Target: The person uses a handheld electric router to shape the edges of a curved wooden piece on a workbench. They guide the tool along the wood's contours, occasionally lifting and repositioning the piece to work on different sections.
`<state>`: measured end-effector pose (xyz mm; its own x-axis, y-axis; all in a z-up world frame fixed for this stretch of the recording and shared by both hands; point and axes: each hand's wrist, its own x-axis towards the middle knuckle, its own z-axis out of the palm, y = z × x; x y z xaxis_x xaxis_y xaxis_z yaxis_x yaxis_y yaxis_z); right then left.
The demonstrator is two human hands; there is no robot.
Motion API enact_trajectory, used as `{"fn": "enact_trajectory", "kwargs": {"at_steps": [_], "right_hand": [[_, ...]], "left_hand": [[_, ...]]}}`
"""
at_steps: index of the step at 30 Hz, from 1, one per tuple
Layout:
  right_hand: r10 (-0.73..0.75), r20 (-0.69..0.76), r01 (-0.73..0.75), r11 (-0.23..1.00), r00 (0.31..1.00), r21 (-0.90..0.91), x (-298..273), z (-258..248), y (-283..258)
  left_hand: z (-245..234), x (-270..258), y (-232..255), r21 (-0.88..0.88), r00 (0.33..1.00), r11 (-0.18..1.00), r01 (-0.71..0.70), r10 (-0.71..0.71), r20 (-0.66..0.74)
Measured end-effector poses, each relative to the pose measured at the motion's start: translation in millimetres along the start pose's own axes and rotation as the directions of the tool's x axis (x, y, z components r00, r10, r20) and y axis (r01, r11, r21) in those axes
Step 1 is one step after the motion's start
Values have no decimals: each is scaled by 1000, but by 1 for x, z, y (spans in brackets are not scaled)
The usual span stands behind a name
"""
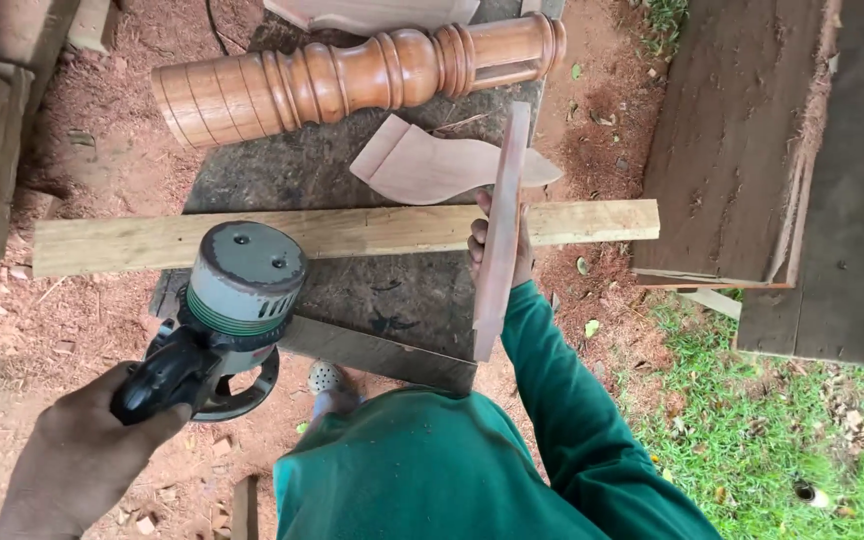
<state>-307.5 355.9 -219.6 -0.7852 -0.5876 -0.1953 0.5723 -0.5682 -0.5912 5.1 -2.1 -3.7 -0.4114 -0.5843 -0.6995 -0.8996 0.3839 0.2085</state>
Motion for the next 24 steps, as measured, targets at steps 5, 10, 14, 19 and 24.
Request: {"fn": "enact_trajectory", "kwargs": {"at_steps": [5,10,14,19,24], "right_hand": [[-34,107,25,997,994,78,-1,-2,5],[-27,206,9,996,978,91,-2,2,5],[-12,380,-63,981,925,185,8,-17,6],[-48,392,-25,983,919,179,3,-24,6],[-271,-136,279,959,953,42,-12,-12,-7]], "left_hand": [[6,6,-11,-19,999,999,-31,31,-10],[4,0,-6,14,999,999,-41,42,-6],[5,-4,-3,30,998,998,-55,55,-11],[7,-3,-1,-10,999,999,-47,47,-11],[19,11,-12,-24,997,998,-60,59,-50]]}}
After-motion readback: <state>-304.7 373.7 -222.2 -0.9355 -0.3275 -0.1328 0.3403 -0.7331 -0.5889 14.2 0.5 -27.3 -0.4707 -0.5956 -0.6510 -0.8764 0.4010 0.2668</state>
